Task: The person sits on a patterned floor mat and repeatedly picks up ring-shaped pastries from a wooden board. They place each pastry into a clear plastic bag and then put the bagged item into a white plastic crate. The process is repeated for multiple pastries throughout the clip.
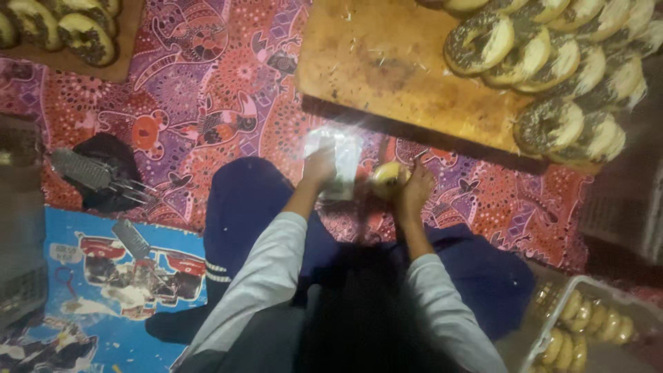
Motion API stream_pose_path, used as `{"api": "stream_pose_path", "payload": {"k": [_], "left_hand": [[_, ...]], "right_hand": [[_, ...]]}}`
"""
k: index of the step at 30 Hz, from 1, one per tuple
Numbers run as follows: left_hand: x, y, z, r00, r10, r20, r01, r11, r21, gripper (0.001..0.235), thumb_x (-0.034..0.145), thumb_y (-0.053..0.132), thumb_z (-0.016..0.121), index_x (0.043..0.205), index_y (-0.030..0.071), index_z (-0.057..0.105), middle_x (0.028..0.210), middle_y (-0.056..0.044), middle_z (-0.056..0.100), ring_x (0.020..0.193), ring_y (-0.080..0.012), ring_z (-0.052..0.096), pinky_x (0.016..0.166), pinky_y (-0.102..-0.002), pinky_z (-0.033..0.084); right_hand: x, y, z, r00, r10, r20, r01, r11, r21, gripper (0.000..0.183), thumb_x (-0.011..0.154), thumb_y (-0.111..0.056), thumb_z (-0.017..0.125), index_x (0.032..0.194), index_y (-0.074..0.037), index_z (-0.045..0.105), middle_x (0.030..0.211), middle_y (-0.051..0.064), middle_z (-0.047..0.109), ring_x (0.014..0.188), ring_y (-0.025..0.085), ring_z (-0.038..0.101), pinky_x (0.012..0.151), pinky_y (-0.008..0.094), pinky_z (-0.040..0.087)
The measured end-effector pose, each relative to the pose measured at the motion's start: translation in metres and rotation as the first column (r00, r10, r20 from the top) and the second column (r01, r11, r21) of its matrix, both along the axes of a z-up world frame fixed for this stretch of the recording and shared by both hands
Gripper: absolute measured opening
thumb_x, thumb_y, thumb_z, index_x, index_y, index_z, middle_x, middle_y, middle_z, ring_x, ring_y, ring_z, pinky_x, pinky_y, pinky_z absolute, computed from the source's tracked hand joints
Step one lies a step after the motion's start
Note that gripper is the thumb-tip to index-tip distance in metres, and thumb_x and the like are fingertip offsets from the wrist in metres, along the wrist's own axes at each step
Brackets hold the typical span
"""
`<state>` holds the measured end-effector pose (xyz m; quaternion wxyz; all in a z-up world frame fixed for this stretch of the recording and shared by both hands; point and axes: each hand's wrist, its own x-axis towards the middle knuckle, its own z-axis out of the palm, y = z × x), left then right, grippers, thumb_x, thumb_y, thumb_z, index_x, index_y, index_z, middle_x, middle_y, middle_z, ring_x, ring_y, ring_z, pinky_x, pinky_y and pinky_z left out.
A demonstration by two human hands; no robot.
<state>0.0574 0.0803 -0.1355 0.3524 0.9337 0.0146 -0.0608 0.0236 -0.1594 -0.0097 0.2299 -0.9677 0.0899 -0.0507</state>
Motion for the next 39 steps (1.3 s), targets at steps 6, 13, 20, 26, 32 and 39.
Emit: {"api": "stream_pose_path", "payload": {"k": [6,13,20,26,32,39], "left_hand": [[-0.016,-0.004,0.041,0.986,0.007,-0.167,-0.021,0.996,-0.081,0.057,0.079,0.008,0.063,0.135,0.003,0.055,0.120,-0.023,0.066,0.103,-0.0364,0.067,0.084,-0.044,0.056],[-0.007,0.011,0.183,0.851,0.452,0.267,-0.296,0.834,-0.466,0.068,0.076,0.004,0.067,0.141,0.003,0.050,0.122,-0.022,0.066,0.103,-0.0308,0.068,0.079,-0.038,0.059],[-0.023,-0.013,0.246,0.836,0.498,0.231,-0.325,0.789,-0.522,0.032,0.089,-0.004,0.064,0.120,0.002,0.064,0.105,-0.017,0.073,0.091,-0.0247,0.074,0.077,-0.032,0.060],[-0.043,-0.053,0.244,0.842,0.264,0.471,0.038,0.842,-0.539,0.029,0.089,0.001,0.070,0.117,0.003,0.066,0.110,-0.014,0.071,0.094,-0.0248,0.069,0.080,-0.036,0.058],[-0.011,-0.081,0.200,0.914,0.149,-0.378,-0.391,0.073,-0.917,0.033,0.088,0.002,0.070,0.121,0.003,0.064,0.117,-0.014,0.066,0.100,-0.0285,0.066,0.083,-0.040,0.057],[0.083,-0.086,0.153,0.946,0.042,-0.322,-0.298,-0.281,-0.912,0.038,0.088,0.004,0.069,0.125,0.003,0.061,0.126,-0.014,0.060,0.107,-0.0329,0.062,0.086,-0.045,0.057]], "right_hand": [[0.044,0.062,0.031,0.882,0.448,0.149,-0.461,0.884,0.073,0.051,0.092,-0.018,0.070,0.137,0.001,0.056,0.129,0.025,0.058,0.118,0.040,0.058,0.099,0.051,0.050],[0.063,0.093,0.123,0.659,0.734,-0.164,-0.720,0.679,0.145,0.043,0.088,-0.012,0.069,0.128,0.003,0.061,0.126,0.023,0.061,0.118,0.037,0.060,0.102,0.049,0.049],[0.020,0.067,0.185,0.709,0.629,0.318,-0.696,0.696,0.174,0.040,0.089,-0.010,0.068,0.127,0.001,0.062,0.133,0.020,0.063,0.130,0.033,0.061,0.113,0.042,0.050],[0.026,0.041,0.188,0.719,0.577,0.388,-0.694,0.621,0.364,0.051,0.094,-0.004,0.062,0.142,0.010,0.050,0.148,0.031,0.049,0.138,0.042,0.052,0.115,0.045,0.045],[0.058,0.036,0.183,0.628,0.577,0.522,-0.770,0.558,0.310,0.050,0.084,-0.008,0.063,0.132,0.002,0.056,0.138,0.027,0.056,0.133,0.042,0.053,0.115,0.046,0.042],[0.095,0.017,0.192,0.508,0.776,0.373,-0.851,0.519,0.079,0.048,0.089,-0.009,0.064,0.136,0.001,0.063,0.145,0.028,0.055,0.139,0.044,0.050,0.116,0.050,0.042]]}}
